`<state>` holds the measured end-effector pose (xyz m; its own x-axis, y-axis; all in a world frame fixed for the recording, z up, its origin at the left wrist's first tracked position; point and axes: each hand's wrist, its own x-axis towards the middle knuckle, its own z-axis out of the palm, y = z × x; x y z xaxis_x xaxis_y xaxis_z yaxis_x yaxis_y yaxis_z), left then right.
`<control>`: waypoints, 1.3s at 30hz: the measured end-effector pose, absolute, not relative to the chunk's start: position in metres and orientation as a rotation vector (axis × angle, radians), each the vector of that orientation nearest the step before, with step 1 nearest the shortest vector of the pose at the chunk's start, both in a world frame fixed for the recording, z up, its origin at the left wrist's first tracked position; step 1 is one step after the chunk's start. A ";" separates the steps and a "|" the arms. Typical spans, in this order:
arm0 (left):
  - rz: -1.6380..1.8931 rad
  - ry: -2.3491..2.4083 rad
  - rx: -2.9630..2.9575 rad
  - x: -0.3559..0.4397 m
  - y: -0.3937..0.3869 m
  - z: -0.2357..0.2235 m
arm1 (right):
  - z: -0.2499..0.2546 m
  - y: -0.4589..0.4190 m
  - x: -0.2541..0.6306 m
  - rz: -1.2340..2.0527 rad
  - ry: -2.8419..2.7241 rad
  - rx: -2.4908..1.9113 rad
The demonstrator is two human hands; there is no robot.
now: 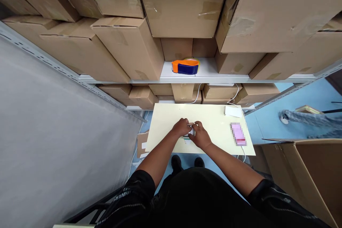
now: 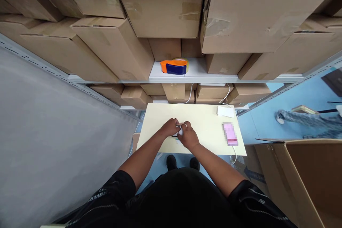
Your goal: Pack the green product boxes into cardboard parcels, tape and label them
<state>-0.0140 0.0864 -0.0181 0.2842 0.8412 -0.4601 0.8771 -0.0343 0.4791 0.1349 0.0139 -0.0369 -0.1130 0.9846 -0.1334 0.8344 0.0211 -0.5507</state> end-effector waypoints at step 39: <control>0.422 1.472 1.859 -0.051 0.046 -0.038 | -0.049 0.007 0.146 0.667 -1.910 -1.706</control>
